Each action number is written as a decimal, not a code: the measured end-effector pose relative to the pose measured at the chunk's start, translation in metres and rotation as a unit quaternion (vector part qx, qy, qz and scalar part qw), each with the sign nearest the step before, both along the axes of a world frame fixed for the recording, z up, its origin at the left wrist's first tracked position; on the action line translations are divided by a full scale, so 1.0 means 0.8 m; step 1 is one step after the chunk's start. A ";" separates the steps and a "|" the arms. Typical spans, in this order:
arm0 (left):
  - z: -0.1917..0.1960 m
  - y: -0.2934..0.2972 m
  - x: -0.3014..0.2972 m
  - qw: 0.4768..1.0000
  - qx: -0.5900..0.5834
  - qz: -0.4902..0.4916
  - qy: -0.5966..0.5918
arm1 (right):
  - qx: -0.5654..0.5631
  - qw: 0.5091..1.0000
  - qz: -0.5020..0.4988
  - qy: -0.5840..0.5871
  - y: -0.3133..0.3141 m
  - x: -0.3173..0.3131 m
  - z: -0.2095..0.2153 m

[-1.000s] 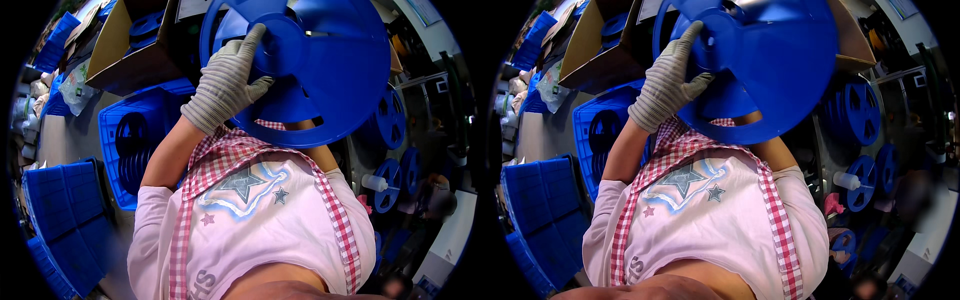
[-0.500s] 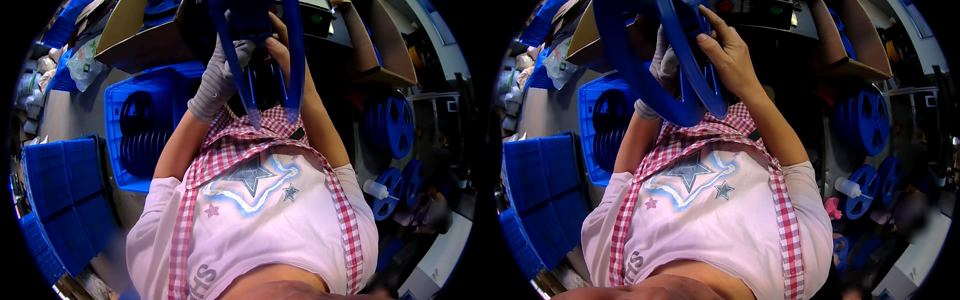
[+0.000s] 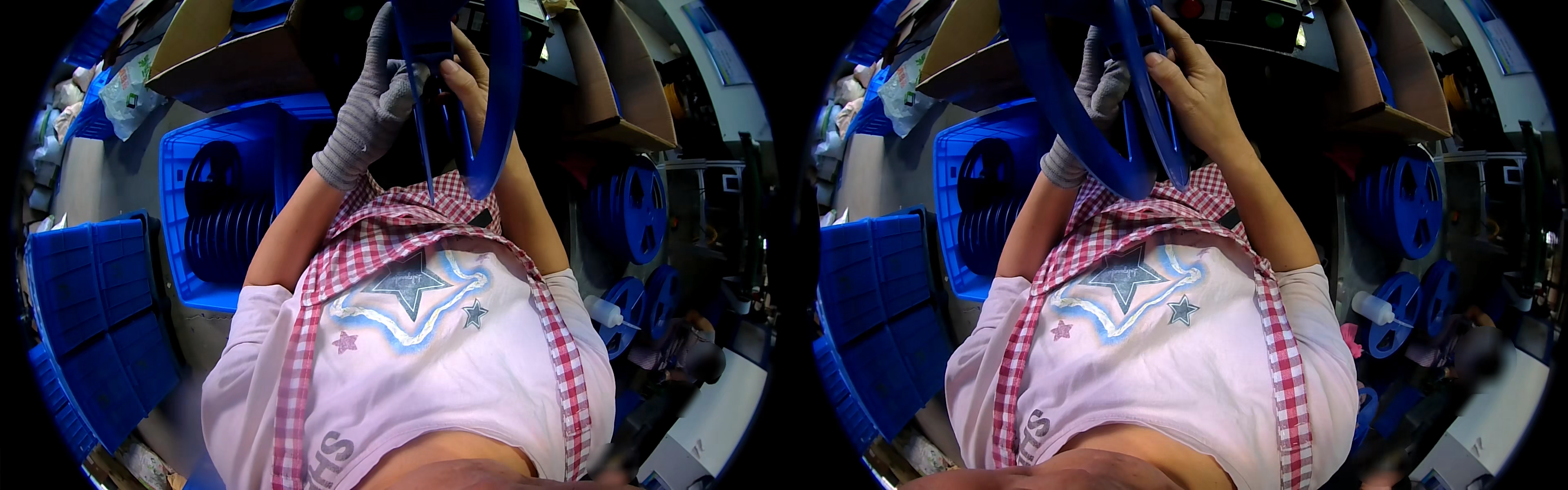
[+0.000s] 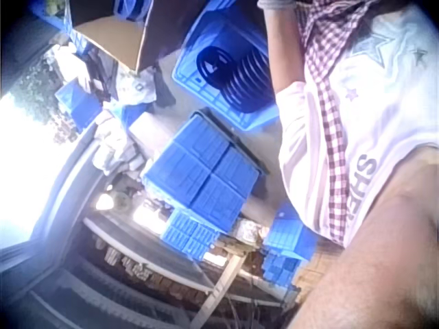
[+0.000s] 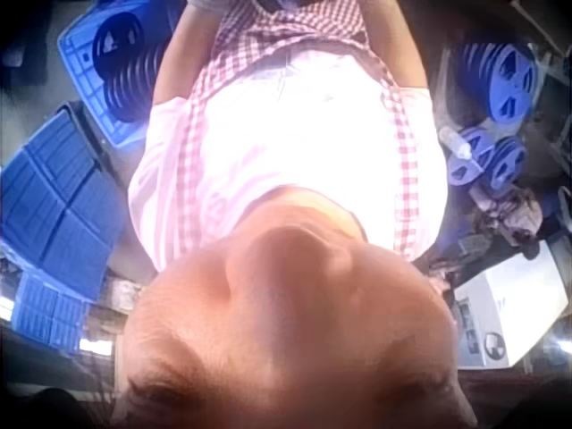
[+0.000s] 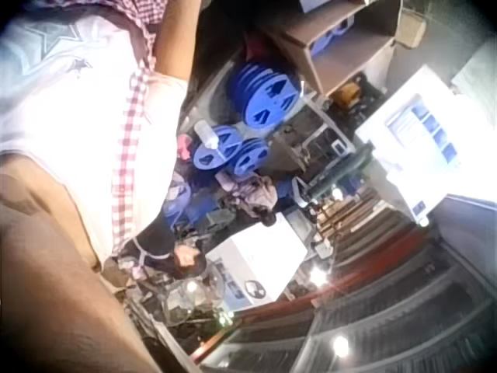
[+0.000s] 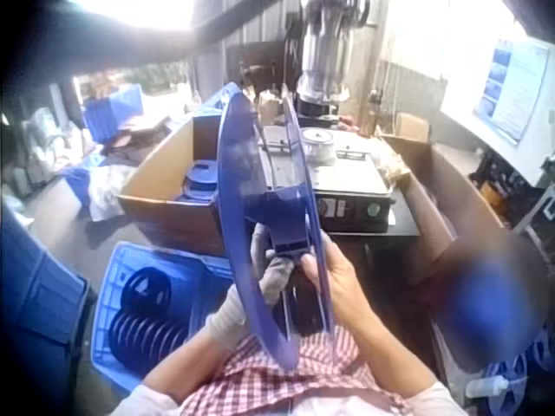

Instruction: The person repeatedly picks up blue plastic wheel-like parts, places them into a machine, presses a button, and then removes them to place into a cardboard box. The person handles the parts one at a time throughout the clip.

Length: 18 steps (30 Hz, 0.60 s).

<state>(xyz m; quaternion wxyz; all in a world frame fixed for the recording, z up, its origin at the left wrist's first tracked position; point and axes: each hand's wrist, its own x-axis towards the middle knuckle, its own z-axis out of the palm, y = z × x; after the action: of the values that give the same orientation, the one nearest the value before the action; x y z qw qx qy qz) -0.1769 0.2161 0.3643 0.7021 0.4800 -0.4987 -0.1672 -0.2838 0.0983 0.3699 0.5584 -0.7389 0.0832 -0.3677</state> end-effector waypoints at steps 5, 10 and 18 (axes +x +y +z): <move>0.004 0.007 0.000 0.990 0.064 -0.042 0.122 | -0.180 0.978 -0.041 0.100 -0.016 -0.018 0.030; 0.006 -0.040 0.017 0.991 0.059 -0.087 0.084 | -0.272 0.934 -0.082 0.215 -0.063 -0.021 0.072; 0.042 -0.173 0.206 0.973 -0.046 -0.183 0.134 | -0.392 0.865 -0.119 0.289 -0.237 0.089 0.139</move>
<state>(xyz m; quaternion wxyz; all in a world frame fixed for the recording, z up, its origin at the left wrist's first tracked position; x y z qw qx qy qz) -0.0124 0.0774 0.3977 0.7412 0.3211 -0.4866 -0.3328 -0.2127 -0.0916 0.4810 0.1252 -0.9546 0.1771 -0.2042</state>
